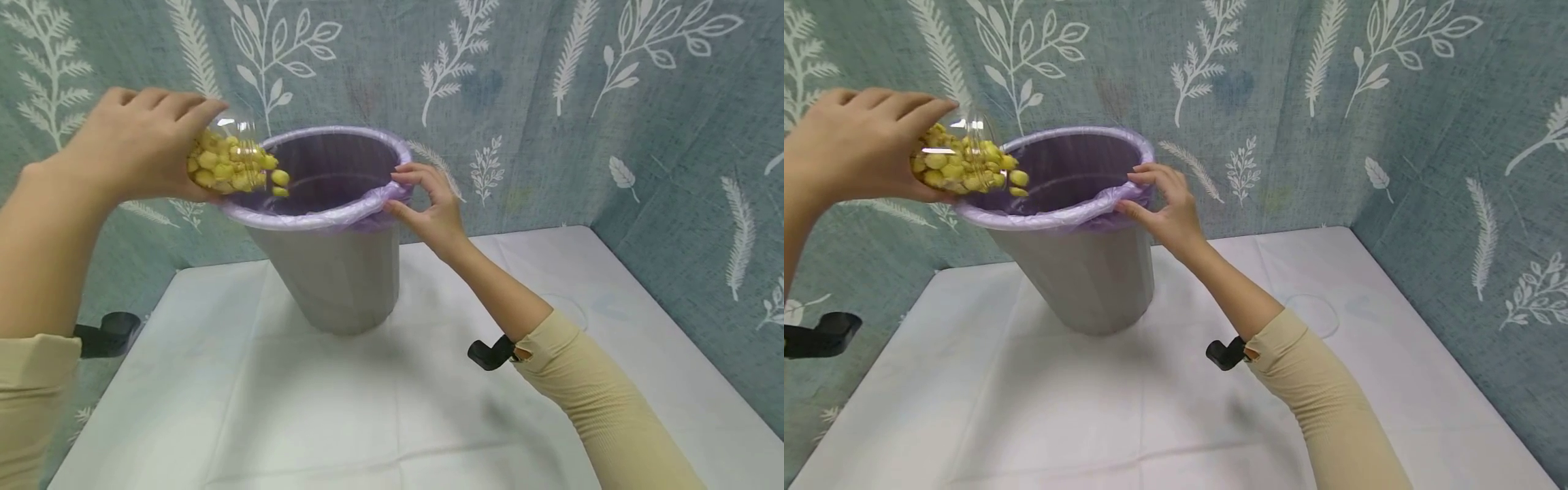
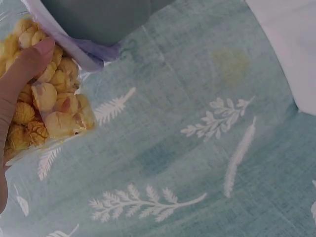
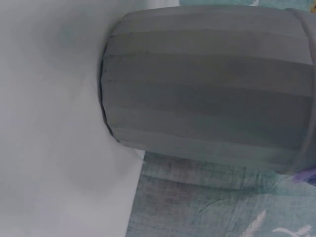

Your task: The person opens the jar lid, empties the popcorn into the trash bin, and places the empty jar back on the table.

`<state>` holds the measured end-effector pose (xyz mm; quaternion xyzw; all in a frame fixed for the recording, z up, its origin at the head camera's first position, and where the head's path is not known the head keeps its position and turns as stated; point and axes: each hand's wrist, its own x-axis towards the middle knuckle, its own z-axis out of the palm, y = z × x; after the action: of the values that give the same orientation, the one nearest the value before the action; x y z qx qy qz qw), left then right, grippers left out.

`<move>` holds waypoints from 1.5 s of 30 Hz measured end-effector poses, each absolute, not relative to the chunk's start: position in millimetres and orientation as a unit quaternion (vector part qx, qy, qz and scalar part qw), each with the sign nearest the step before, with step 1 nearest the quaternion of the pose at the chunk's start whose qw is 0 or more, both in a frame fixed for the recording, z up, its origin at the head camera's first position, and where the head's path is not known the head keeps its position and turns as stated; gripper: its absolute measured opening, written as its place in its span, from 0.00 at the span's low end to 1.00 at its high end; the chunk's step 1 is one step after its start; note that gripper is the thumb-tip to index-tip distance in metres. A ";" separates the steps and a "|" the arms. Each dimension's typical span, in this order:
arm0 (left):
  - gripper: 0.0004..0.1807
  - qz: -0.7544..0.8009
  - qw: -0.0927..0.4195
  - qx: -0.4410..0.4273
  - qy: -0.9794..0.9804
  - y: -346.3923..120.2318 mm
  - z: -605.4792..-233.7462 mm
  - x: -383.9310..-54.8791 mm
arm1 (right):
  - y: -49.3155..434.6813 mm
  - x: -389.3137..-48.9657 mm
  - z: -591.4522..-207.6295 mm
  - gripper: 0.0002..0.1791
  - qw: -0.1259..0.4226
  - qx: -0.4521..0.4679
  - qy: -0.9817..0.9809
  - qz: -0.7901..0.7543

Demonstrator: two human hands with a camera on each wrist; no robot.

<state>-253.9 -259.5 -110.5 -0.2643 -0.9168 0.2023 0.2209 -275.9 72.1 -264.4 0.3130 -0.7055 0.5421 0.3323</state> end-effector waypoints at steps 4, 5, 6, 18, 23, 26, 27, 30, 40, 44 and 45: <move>0.67 0.205 0.221 -0.264 -0.916 -258.9 -109.9 -254.2 | 70.3 -261.7 -254.4 0.21 0.335 0.313 -0.704 0.542; 0.67 0.204 0.219 -0.265 -0.917 -259.0 -110.0 -254.5 | 70.0 -259.0 -252.6 0.20 0.336 0.313 -0.705 0.541; 0.67 0.204 0.216 -0.265 -0.917 -259.2 -110.1 -254.7 | 69.8 -258.0 -252.1 0.20 0.335 0.311 -0.705 0.541; 0.67 0.221 0.218 -0.282 -0.908 -260.2 -108.5 -254.3 | 71.7 -283.5 -269.6 0.21 0.343 0.317 -0.699 0.542; 0.66 0.225 0.218 -0.286 -0.905 -259.9 -106.9 -254.3 | 73.5 -287.8 -271.8 0.21 0.352 0.328 -0.698 0.530; 0.65 0.229 0.225 -0.295 -0.900 -258.3 -107.5 -253.9 | 74.2 -287.6 -271.2 0.21 0.351 0.329 -0.699 0.530; 0.65 0.230 0.229 -0.299 -0.897 -257.8 -108.0 -253.8 | 74.4 -287.2 -270.9 0.21 0.348 0.327 -0.700 0.531; 0.65 0.233 0.243 -0.316 -0.887 -256.4 -109.2 -253.6 | 74.3 -286.8 -270.5 0.21 0.342 0.325 -0.701 0.534; 0.65 0.268 0.247 -0.341 -0.867 -250.9 -109.8 -251.6 | 70.5 -266.2 -257.6 0.21 0.327 0.315 -0.708 0.541; 0.64 0.269 0.256 -0.355 -0.858 -249.5 -109.8 -251.4 | 71.8 -275.5 -263.3 0.21 0.337 0.315 -0.706 0.538; 0.64 0.267 0.256 -0.359 -0.857 -249.1 -109.7 -251.4 | 72.4 -278.5 -265.2 0.21 0.339 0.315 -0.705 0.538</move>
<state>-251.4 -249.1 -109.7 -0.3591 -0.8567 0.2672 0.2564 -278.5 72.4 -265.2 0.3154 -0.7045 0.5378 0.3390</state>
